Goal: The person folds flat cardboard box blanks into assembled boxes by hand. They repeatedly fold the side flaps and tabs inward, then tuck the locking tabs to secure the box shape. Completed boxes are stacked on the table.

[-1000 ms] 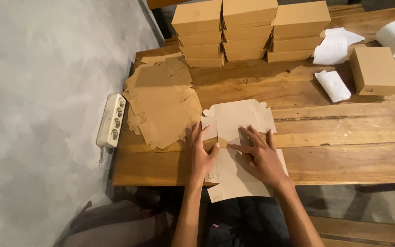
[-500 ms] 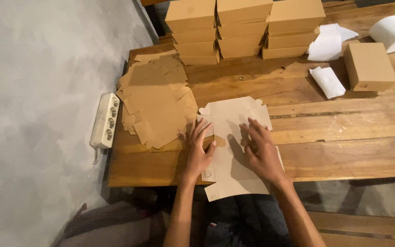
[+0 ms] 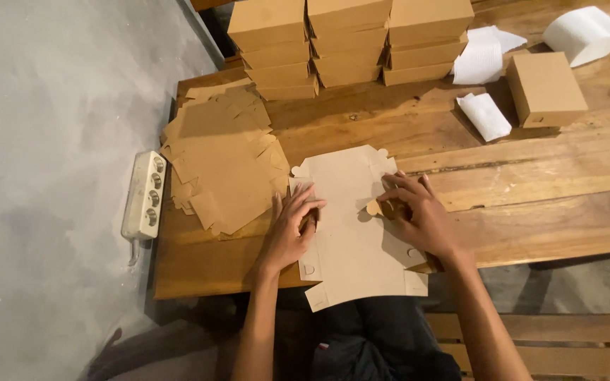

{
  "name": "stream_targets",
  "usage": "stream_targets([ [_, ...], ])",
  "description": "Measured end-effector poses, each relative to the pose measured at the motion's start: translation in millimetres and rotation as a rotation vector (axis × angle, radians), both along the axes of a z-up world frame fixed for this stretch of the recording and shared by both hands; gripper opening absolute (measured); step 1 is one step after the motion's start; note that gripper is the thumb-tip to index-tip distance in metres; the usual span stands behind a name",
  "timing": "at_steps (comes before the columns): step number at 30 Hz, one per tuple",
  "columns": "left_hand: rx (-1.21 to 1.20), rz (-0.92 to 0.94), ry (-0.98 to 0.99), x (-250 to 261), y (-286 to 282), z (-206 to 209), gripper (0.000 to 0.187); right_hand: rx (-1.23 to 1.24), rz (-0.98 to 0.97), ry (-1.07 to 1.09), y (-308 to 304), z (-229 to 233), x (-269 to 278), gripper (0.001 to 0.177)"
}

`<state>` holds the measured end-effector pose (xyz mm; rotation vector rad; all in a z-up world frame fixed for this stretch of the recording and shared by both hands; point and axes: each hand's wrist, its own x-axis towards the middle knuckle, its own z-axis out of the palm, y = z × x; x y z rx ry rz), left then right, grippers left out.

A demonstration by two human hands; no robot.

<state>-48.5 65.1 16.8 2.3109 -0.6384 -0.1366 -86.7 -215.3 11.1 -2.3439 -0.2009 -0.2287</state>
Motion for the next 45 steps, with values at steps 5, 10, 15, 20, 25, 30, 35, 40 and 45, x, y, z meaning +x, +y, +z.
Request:
stream_targets([
  [5, -0.084, 0.009, -0.024, -3, 2, -1, 0.025, 0.015, 0.015, 0.003, 7, 14, -7, 0.050],
  [10, -0.198, 0.013, -0.023, -5, 3, 5, 0.020, 0.027, 0.086, 0.033, 0, 14, -4, 0.035],
  [15, -0.460, 0.012, -0.043, -6, 8, -8, 0.024, 0.257, 0.126, 0.017, -11, -2, -4, 0.033],
  [20, -0.696, -0.054, -0.056, -9, 7, -6, 0.028, 0.491, 0.192, 0.039, -11, 3, -10, 0.030],
  [25, -0.863, -0.120, 0.049, -11, 7, -6, 0.028, 0.624, 0.217, 0.006, -13, 2, -14, 0.028],
  [30, -0.995, -0.124, 0.128, -6, 12, -14, 0.026, 0.710, 0.234, 0.007, -8, 9, -19, 0.030],
  [35, -1.057, -0.021, 0.169, 13, 31, -89, 0.035, 0.916, 0.127, 0.140, -39, -59, -10, 0.029],
  [40, -1.021, 0.092, 0.292, -11, 13, -31, 0.021, 0.938, -0.071, 0.048, -13, -58, -2, 0.014],
  [45, -0.905, 0.217, 0.178, -7, 5, -21, 0.028, 0.688, -0.321, 0.089, 13, -17, -10, 0.018],
])
